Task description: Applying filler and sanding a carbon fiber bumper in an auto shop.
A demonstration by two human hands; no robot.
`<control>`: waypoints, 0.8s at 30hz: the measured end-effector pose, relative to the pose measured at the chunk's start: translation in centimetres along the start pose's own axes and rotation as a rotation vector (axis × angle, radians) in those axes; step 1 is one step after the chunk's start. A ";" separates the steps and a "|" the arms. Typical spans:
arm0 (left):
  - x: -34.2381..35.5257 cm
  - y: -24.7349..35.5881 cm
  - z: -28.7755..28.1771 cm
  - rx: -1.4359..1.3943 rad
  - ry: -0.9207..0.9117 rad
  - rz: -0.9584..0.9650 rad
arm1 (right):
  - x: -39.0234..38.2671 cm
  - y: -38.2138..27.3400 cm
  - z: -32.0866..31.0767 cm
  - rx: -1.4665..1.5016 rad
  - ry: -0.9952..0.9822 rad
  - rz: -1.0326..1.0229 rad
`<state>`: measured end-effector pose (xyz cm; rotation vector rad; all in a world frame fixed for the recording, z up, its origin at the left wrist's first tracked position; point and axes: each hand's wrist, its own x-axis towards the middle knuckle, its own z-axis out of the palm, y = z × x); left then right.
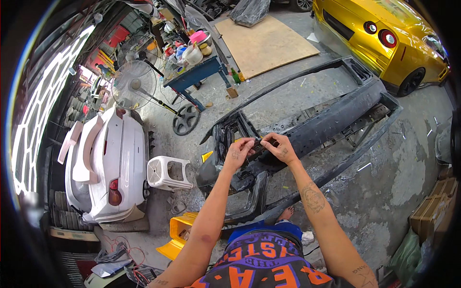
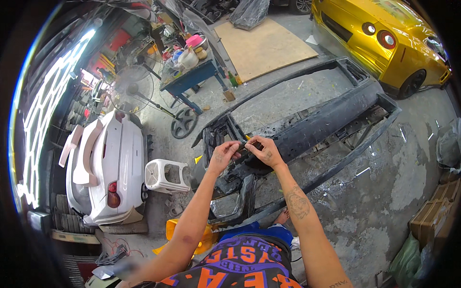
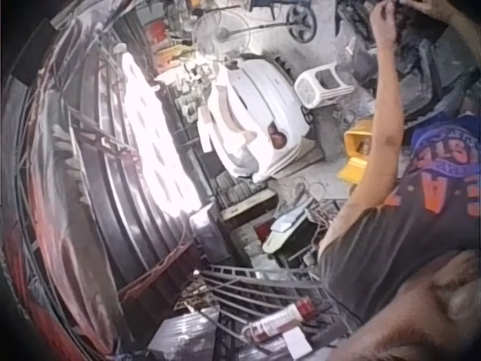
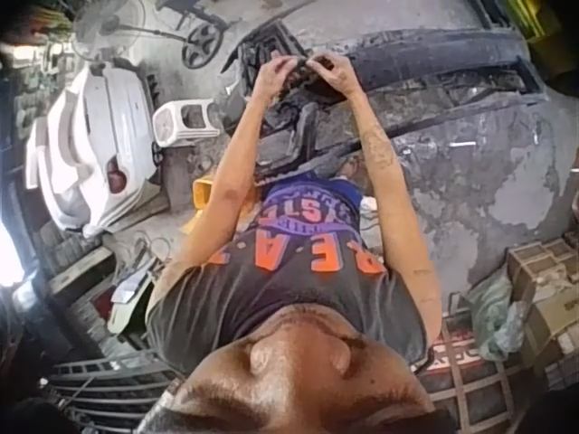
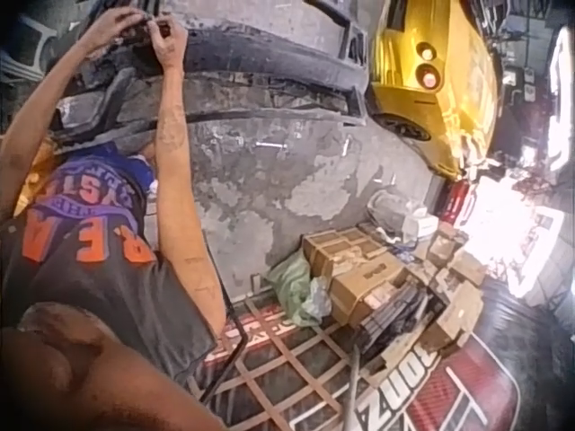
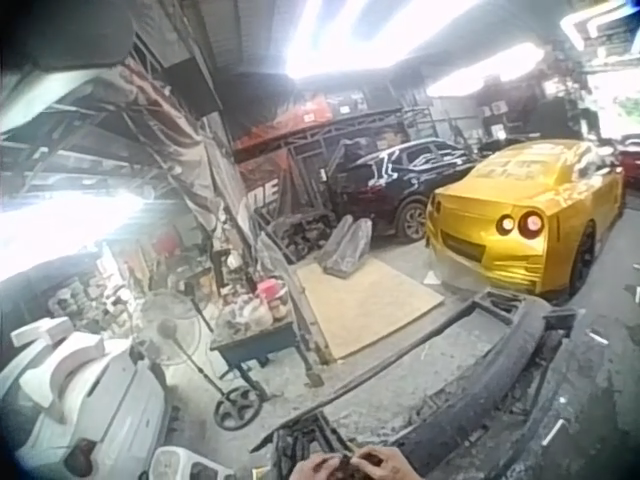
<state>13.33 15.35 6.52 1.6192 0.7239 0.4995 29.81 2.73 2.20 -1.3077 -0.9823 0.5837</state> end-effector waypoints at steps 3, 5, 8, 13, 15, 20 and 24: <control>0.8 -0.7 -1.4 0.126 -0.169 -0.089 | -0.2 -0.4 -0.1 -0.050 -0.005 -0.023; 1.0 -0.9 -1.4 0.045 -0.157 -0.107 | -0.3 -0.6 -0.2 -0.028 -0.028 0.031; 1.0 -1.3 -1.4 -0.051 -0.152 -0.129 | -0.2 -0.2 -0.2 -0.020 -0.030 -0.020; 0.8 -1.8 -1.1 -0.128 -0.172 -0.129 | 0.1 0.2 0.0 -0.018 0.019 -0.078; 0.7 -1.9 -1.1 -0.136 -0.150 -0.182 | 0.1 0.2 0.0 -0.047 0.010 -0.042; 0.1 -0.3 0.4 0.176 -0.072 0.179 | 0.0 0.7 -0.4 -0.005 0.026 0.010; 0.4 0.4 1.4 0.344 -0.046 0.399 | 0.1 0.5 -0.6 -0.112 -0.007 0.013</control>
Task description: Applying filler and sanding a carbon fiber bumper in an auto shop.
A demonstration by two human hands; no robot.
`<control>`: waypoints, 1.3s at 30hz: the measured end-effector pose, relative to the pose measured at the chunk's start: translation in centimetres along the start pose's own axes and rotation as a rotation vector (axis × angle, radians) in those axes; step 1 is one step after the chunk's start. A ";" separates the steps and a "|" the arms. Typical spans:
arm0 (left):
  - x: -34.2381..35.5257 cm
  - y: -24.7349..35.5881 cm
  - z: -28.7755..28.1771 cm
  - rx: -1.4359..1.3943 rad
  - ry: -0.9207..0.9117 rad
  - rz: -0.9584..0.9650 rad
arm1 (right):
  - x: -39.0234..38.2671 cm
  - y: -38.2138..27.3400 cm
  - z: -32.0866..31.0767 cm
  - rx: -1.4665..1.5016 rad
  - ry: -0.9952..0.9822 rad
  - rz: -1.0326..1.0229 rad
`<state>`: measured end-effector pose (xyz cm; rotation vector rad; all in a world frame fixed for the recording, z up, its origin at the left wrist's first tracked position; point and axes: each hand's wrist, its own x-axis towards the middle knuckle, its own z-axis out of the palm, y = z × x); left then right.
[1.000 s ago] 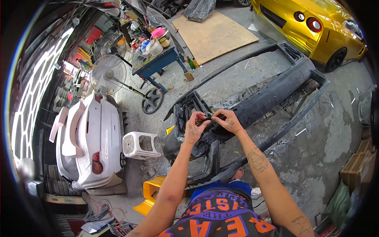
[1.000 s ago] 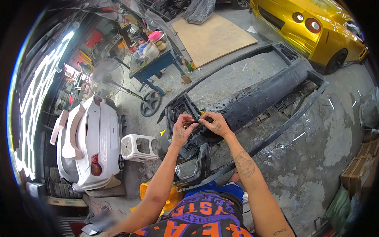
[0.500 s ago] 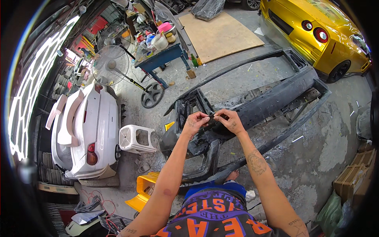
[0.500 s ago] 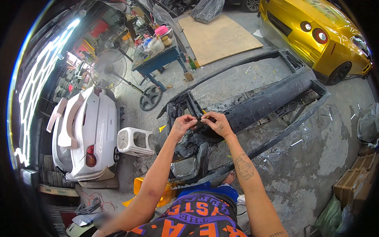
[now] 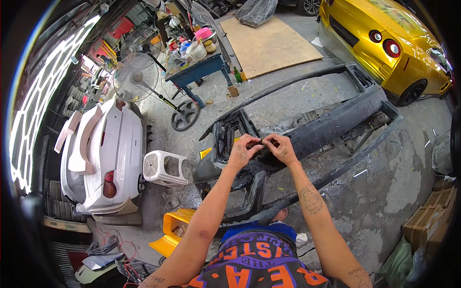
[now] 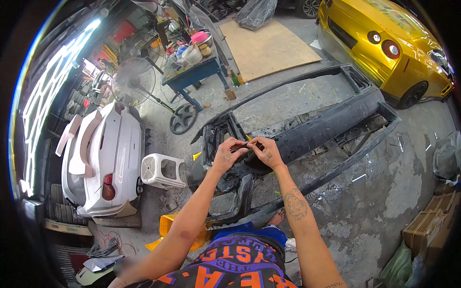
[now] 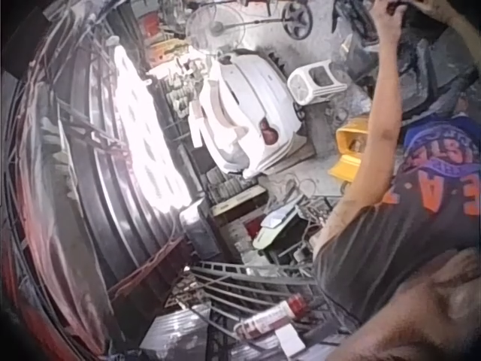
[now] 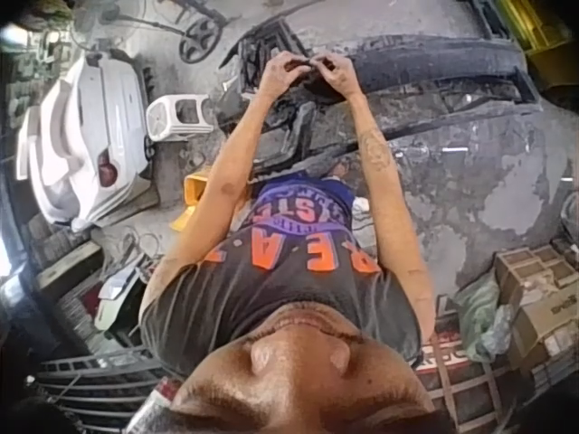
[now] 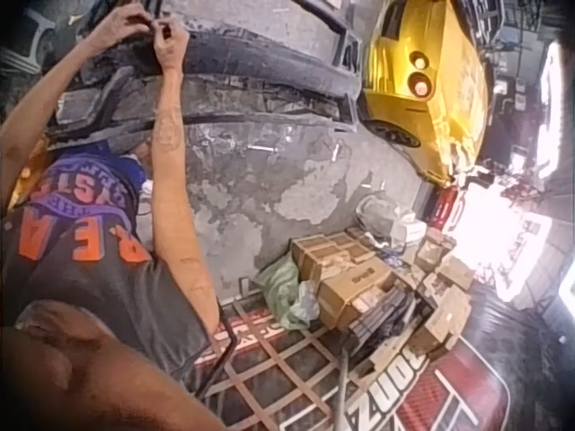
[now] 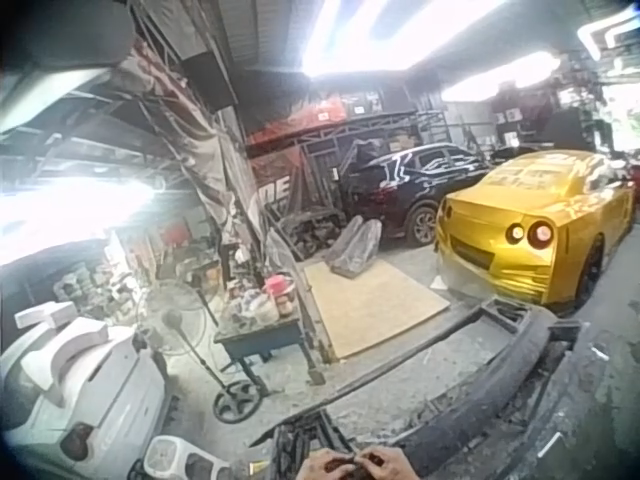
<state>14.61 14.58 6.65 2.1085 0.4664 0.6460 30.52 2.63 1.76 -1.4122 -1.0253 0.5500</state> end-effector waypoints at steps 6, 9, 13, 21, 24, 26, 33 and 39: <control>-0.1 0.0 -0.1 -0.060 -0.008 -0.252 | -0.1 -0.8 0.4 0.065 0.023 -0.034; -0.3 -0.6 0.1 -0.086 -0.024 -0.273 | -0.4 -1.1 0.4 0.173 0.076 -0.008; -0.6 -1.0 1.1 -0.081 0.006 -0.214 | -0.5 0.1 0.2 0.115 0.030 0.003; -1.4 -0.5 0.3 -0.048 0.067 -0.072 | -0.3 0.4 0.5 0.064 0.010 -0.074; -3.7 -1.5 -2.3 -0.050 0.106 -0.105 | -0.1 -0.5 0.8 -0.069 0.007 -0.076; -7.1 -1.7 -5.3 0.021 0.112 -0.165 | -0.1 -1.4 1.6 -0.357 0.000 -0.198; -24.1 -4.6 -12.8 0.207 0.264 -0.356 | 0.6 -4.3 4.6 -0.842 -0.142 -0.251; -35.7 -7.9 -15.3 0.020 0.491 -0.658 | -0.5 -0.2 1.8 -1.103 -0.096 -0.139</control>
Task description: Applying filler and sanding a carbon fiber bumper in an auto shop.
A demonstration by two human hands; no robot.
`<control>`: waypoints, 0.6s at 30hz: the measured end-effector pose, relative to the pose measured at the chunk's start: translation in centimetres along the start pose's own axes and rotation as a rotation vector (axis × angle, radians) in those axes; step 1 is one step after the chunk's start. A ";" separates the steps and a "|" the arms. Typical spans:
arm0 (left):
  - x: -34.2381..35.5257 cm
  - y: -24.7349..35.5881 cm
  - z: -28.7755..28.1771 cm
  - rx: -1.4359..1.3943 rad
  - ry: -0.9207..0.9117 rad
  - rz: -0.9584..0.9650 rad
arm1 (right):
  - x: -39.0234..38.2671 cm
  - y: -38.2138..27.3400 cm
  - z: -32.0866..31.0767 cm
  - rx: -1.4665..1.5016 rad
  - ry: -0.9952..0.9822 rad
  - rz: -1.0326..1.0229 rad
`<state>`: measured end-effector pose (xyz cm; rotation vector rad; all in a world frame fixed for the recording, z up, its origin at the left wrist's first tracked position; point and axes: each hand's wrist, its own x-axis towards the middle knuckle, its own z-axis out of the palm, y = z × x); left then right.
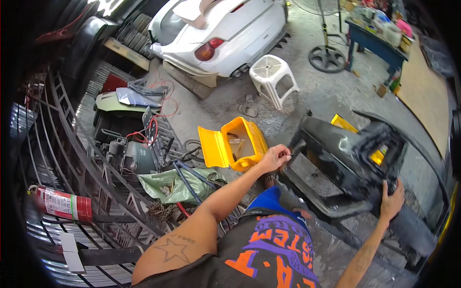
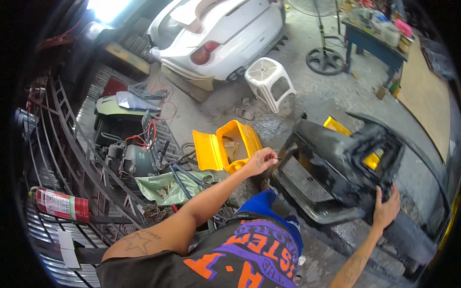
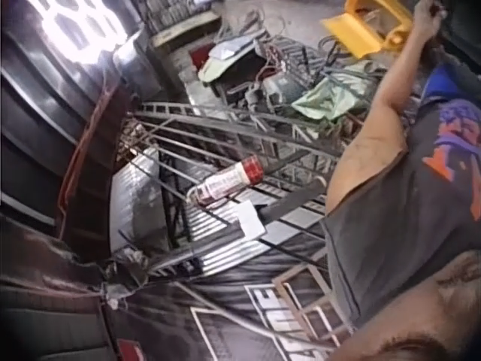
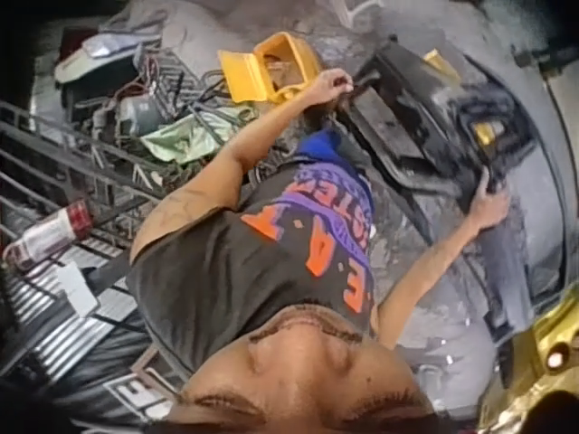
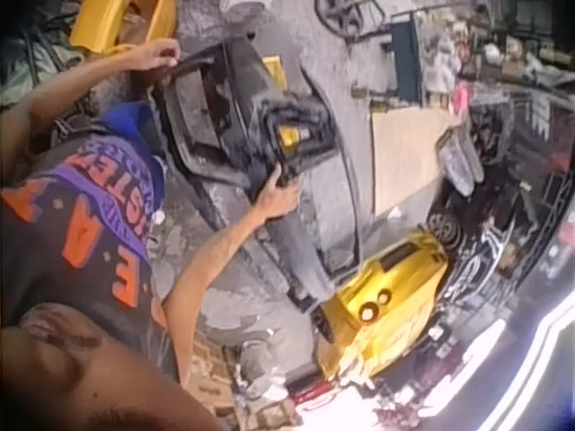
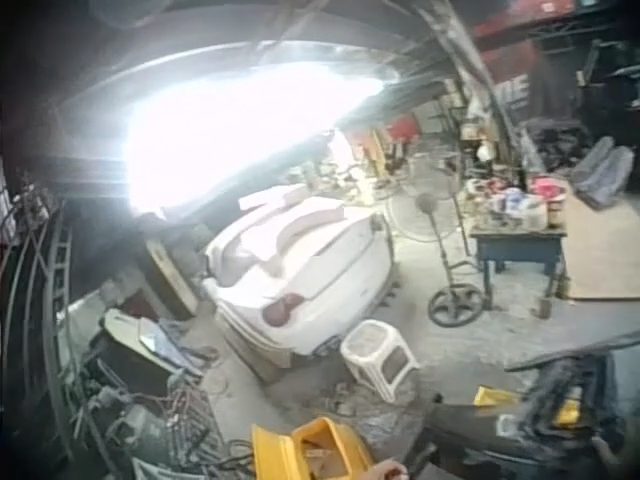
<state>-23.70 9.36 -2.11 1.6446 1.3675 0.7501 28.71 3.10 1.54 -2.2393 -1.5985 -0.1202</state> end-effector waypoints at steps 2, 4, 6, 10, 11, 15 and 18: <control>-0.4 -3.3 -2.4 -0.065 0.021 -0.080 | 0.9 1.1 1.2 -0.029 -0.013 0.010; -1.7 -8.1 -5.7 -0.068 0.134 -0.246 | 1.3 1.3 1.6 -0.035 -0.071 0.006; -2.0 -13.6 -8.5 -0.110 0.258 -0.205 | 2.5 1.6 1.7 -0.134 -0.172 0.070; -2.4 -25.1 -13.7 -0.007 0.379 -0.357 | 3.4 -0.3 3.0 -0.278 -0.287 0.394; -3.2 -29.9 -14.6 0.031 0.416 -0.404 | 4.2 0.0 3.7 -0.294 -0.288 0.398; -2.6 -42.3 -13.5 0.209 0.403 -0.622 | 2.7 7.5 1.7 -0.101 -0.161 0.465; -1.7 -49.4 -10.1 0.297 0.280 -0.717 | 3.7 12.1 -3.4 -0.257 -0.280 0.211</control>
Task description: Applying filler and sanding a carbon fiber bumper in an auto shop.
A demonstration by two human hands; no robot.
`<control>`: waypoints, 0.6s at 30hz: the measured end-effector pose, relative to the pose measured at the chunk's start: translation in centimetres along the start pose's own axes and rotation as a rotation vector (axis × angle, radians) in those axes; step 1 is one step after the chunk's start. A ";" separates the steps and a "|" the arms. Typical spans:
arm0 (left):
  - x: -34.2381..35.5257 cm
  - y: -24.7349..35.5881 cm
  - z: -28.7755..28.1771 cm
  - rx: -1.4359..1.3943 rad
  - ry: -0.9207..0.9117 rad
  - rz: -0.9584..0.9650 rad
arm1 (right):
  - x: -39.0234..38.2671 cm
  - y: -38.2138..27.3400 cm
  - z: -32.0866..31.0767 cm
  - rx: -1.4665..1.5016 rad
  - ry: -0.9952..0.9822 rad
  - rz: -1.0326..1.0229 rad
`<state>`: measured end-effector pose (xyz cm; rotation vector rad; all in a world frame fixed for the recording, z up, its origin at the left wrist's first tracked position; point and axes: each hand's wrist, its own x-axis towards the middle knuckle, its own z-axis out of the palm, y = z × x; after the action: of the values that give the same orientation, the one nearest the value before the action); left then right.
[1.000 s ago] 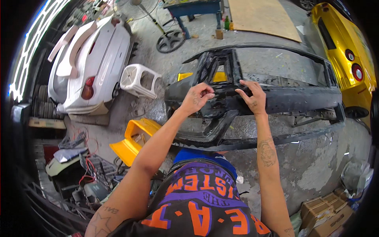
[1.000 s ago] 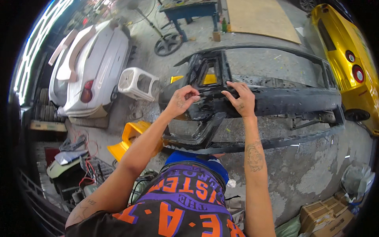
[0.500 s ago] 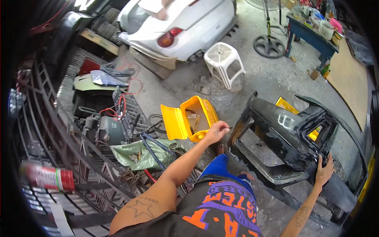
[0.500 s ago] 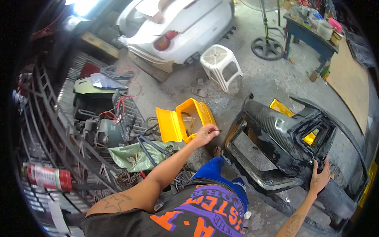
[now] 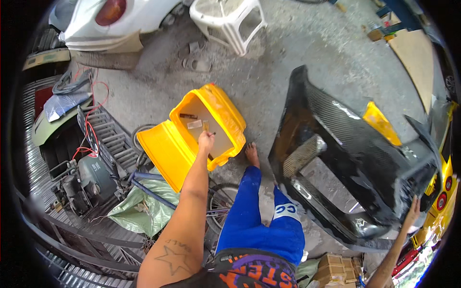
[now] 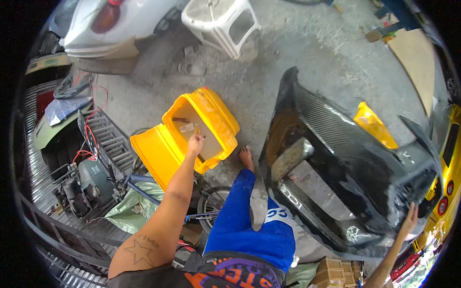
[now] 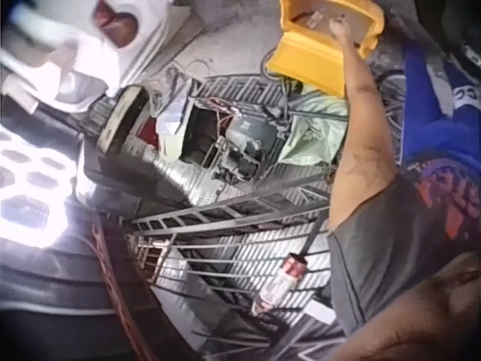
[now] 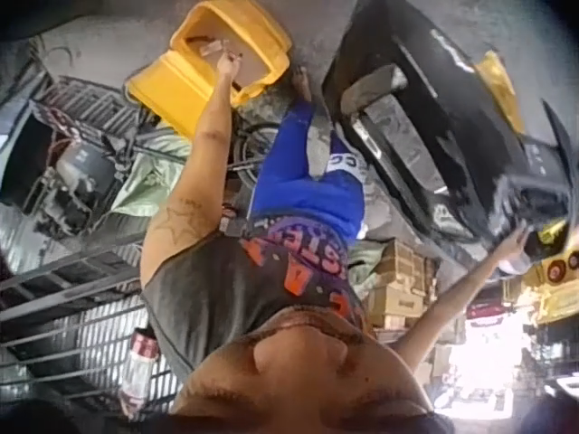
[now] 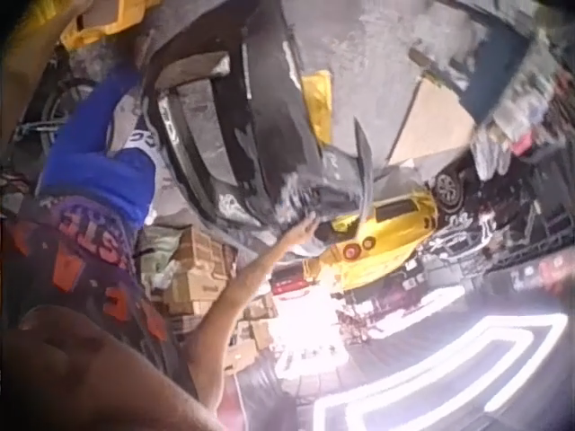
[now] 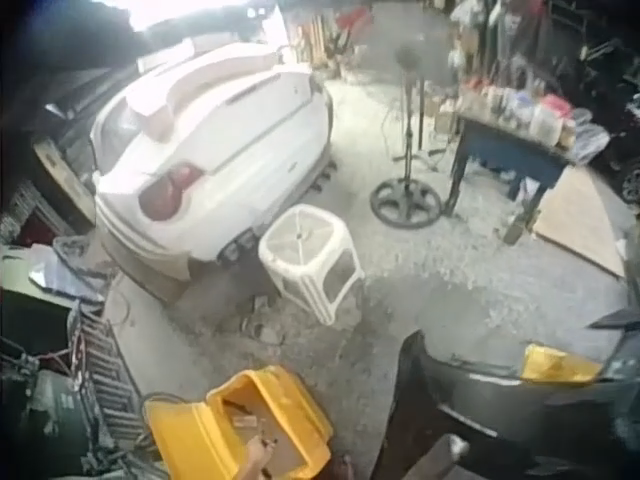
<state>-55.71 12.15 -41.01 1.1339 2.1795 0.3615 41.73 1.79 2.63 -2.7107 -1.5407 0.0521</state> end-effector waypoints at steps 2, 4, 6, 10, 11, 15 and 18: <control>1.9 -4.8 2.9 0.147 -0.040 0.103 | -0.8 -1.2 -0.1 -0.218 -0.181 0.172; 8.9 -11.7 0.2 0.215 0.028 0.120 | 0.8 0.3 3.4 -0.076 -0.190 -0.012; 16.0 -11.7 -0.3 -0.576 0.041 0.059 | 0.1 2.7 3.8 0.111 -0.193 0.137; 8.4 -9.4 7.8 -0.485 -0.294 -0.316 | 0.7 3.4 -3.8 -0.340 -0.223 -0.139; 8.2 -8.4 6.4 -0.301 -0.355 -0.153 | 0.3 3.4 -3.4 -0.241 -0.223 -0.065; 6.0 -3.0 1.9 -0.057 -0.574 0.225 | 0.3 1.9 -4.2 0.118 -0.161 0.073; 6.8 1.1 -9.1 0.299 -0.635 0.338 | -3.3 -7.3 1.1 0.202 -0.215 -0.011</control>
<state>-63.82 18.72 -36.43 1.5351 1.5118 -0.1815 33.78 2.68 1.87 -2.6071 -1.5043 0.4868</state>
